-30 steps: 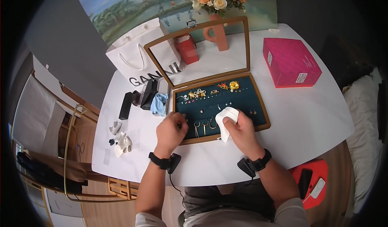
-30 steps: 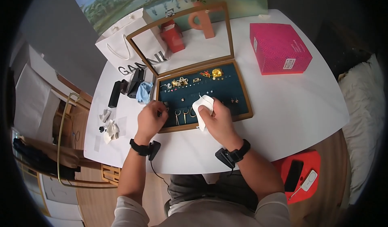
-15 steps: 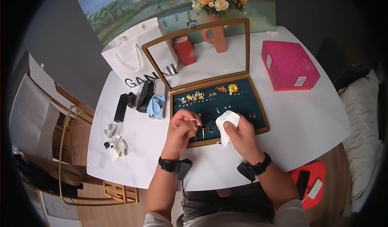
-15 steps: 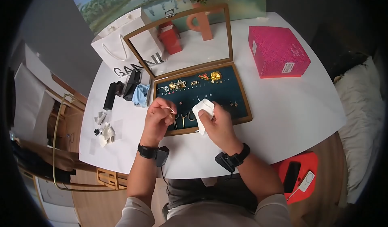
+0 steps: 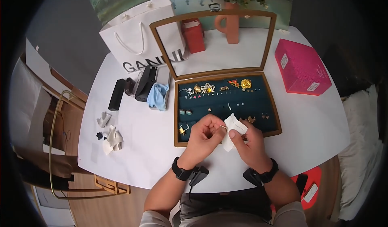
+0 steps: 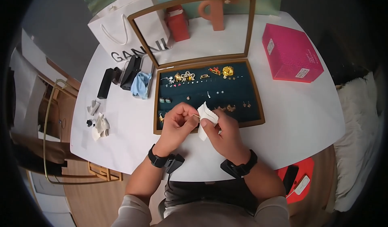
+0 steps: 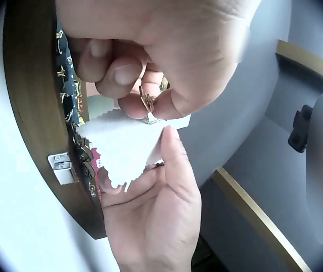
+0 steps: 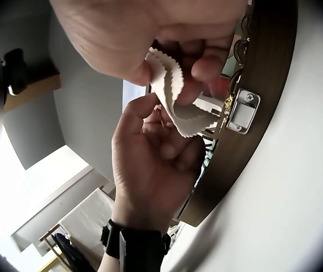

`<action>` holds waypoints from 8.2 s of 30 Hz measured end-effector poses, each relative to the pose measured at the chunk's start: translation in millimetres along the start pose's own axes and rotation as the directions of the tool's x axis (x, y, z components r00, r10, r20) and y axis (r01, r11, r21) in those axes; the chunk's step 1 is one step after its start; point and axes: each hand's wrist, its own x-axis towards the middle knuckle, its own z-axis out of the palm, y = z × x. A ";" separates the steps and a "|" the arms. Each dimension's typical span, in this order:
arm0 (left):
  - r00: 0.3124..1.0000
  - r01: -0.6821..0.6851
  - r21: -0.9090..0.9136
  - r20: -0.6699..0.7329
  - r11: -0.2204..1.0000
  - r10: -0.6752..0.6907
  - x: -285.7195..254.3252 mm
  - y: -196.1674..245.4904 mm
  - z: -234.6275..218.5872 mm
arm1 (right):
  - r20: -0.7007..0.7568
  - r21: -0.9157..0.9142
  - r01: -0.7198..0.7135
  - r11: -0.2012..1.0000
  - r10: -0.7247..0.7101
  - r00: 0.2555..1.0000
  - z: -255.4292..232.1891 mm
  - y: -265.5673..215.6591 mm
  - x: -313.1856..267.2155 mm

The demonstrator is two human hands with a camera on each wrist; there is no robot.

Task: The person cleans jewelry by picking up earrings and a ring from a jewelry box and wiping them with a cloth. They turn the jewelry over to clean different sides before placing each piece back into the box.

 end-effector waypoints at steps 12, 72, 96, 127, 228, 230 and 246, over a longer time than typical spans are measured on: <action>0.998 -0.055 -0.111 0.021 0.992 0.058 -6.5 0.7 3.1 | 0.023 -0.006 -0.016 1.000 0.016 1.000 -3.2 1.1 0.7; 0.986 0.015 -0.104 0.169 0.994 0.003 -5.2 -4.8 1.1 | -0.044 0.146 -0.064 0.987 0.071 0.996 -7.2 -3.4 -2.7; 0.999 0.024 -0.071 0.025 0.997 -0.022 -4.9 -2.3 9.2 | -0.010 -0.040 0.166 0.985 -0.166 0.986 -10.7 -2.1 2.9; 0.967 0.176 -0.062 0.199 0.983 -0.160 -9.0 11.8 2.2 | 0.118 -0.031 -0.073 0.997 0.076 0.990 -9.5 -4.7 -2.6; 0.991 0.046 0.067 0.121 0.997 -0.054 -10.9 -7.7 5.3 | -0.017 -0.061 -0.051 0.997 0.050 0.999 -5.8 -0.5 -2.5; 0.995 0.022 0.061 0.098 0.998 -0.028 -11.1 -9.1 4.3 | -0.004 -0.065 -0.071 0.995 0.071 0.997 -5.4 -1.9 -2.5; 0.997 0.039 0.038 0.063 0.999 -0.041 -10.7 -11.1 3.3 | 0.000 -0.076 -0.063 0.995 0.063 0.998 -4.5 0.9 -2.9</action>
